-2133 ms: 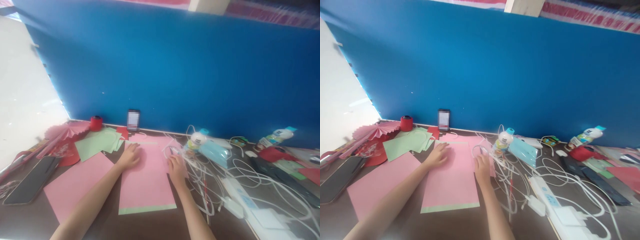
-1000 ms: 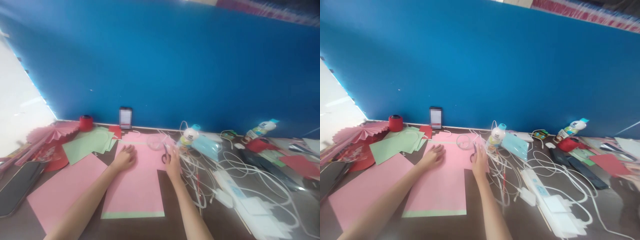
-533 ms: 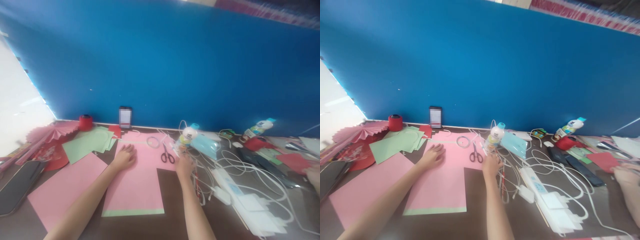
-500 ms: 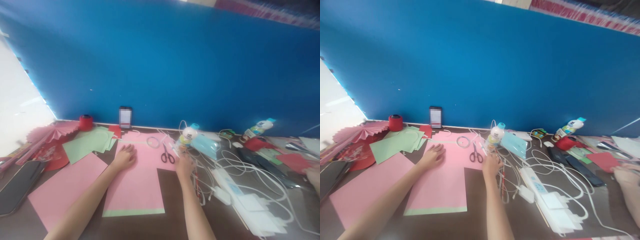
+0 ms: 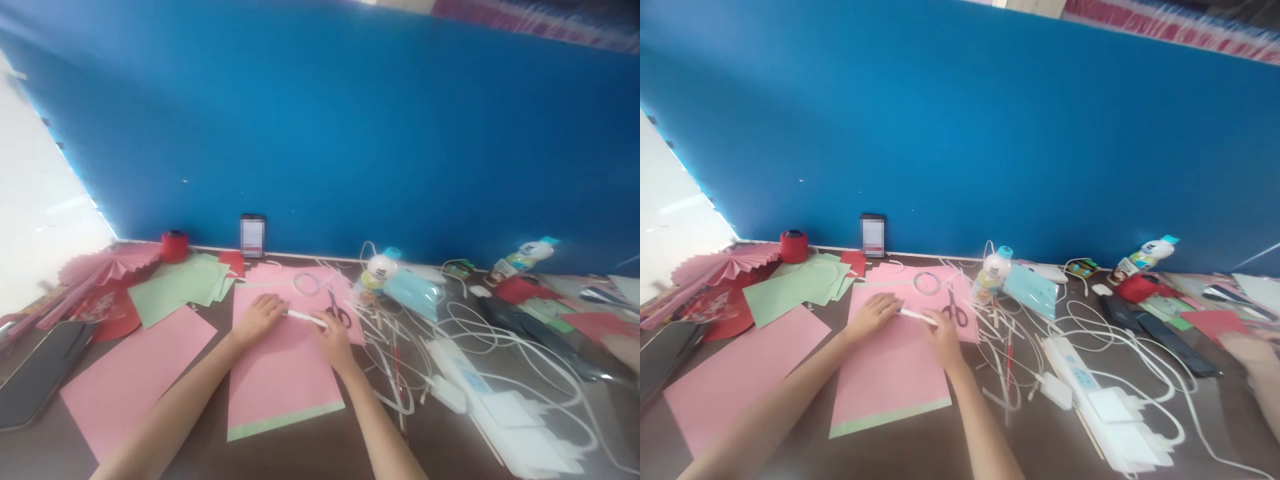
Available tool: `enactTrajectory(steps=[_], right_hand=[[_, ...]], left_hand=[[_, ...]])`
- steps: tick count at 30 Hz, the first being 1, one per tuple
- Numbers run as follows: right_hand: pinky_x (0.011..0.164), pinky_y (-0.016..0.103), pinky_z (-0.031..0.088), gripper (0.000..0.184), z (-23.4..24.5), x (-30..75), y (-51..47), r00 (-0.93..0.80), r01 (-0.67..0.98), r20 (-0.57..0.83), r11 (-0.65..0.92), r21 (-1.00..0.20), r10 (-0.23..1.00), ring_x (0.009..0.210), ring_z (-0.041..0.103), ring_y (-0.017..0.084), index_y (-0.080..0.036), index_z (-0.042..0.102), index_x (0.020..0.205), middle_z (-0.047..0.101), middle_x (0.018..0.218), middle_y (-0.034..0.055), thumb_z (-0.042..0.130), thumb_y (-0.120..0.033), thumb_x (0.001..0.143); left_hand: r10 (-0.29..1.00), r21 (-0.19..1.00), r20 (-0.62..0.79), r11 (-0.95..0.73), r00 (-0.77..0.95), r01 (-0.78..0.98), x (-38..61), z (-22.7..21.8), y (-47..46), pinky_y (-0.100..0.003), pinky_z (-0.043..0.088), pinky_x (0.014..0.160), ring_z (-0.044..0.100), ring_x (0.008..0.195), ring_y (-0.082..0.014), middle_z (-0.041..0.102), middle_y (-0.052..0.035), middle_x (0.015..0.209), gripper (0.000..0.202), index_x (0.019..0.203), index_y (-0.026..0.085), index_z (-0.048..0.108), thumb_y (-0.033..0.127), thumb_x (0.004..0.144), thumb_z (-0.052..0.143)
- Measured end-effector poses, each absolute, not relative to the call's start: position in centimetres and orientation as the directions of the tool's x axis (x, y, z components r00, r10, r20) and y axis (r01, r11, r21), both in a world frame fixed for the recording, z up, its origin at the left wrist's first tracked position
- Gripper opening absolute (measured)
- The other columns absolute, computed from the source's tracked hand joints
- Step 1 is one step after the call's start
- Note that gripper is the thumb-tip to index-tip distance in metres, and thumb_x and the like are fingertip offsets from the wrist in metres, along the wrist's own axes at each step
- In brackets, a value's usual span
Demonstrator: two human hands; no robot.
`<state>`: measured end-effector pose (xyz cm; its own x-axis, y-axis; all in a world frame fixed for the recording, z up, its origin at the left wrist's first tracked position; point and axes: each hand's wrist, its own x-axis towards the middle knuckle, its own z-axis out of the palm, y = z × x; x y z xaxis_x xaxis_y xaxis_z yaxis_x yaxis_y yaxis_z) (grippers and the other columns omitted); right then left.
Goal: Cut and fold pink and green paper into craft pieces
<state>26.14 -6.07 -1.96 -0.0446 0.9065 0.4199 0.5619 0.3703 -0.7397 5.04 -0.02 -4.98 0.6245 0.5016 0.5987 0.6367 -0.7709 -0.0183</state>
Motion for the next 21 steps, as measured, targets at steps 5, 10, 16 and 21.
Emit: enactTrajectory(steps=[5,10,16,21], right_hand=[[0.045,0.023,0.037,0.024,-2.1,24.0,-6.6,0.171,0.167,0.16,0.131,-0.977,0.972,0.048,0.048,0.011,-0.02,0.053,0.07,0.055,0.061,-0.0023,0.059,-0.043,0.072],[0.041,0.024,0.024,0.042,-2.5,24.2,-6.4,0.096,0.17,0.03,0.013,-0.985,0.995,0.04,0.03,0.009,-0.022,0.031,0.048,0.03,0.043,-0.0067,0.046,-0.046,0.079],[0.044,0.023,0.023,0.039,-0.2,26.1,-6.9,-0.151,0.33,0.017,0.067,-0.941,0.988,0.042,0.031,0.008,-0.02,0.034,0.045,0.031,0.043,-0.0058,0.045,-0.037,0.079],[0.043,0.023,0.023,0.041,0.0,27.4,-6.8,-0.059,0.334,0.167,0.177,-0.926,0.984,0.041,0.03,0.008,-0.02,0.032,0.044,0.03,0.041,-0.0065,0.048,-0.038,0.078]], left_hand=[[0.507,-0.003,0.431,-0.827,0.747,0.563,5.9,-3.9,-1.7,-0.029,0.045,0.061,0.055,0.075,-0.0186,0.057,-0.0085,0.087,0.024,0.106,0.015,0.047,0.015,0.09,0.028],[0.597,0.144,0.295,-0.799,0.746,0.583,6.8,-2.7,-2.9,-0.025,0.039,0.056,0.052,0.065,-0.0156,0.056,-0.0041,0.078,0.019,0.089,0.017,0.05,0.016,0.087,0.031],[0.633,0.501,0.245,-0.731,0.735,0.463,6.9,-3.3,-3.1,-0.022,0.037,0.059,0.056,0.062,-0.0122,0.061,0.0,0.075,0.024,0.096,0.02,0.053,0.031,0.09,0.033],[0.731,0.633,0.216,-0.609,0.647,0.477,6.6,-3.7,-2.8,-0.023,0.04,0.06,0.054,0.061,-0.0129,0.056,0.0023,0.07,0.034,0.109,0.021,0.048,0.041,0.081,0.049]])
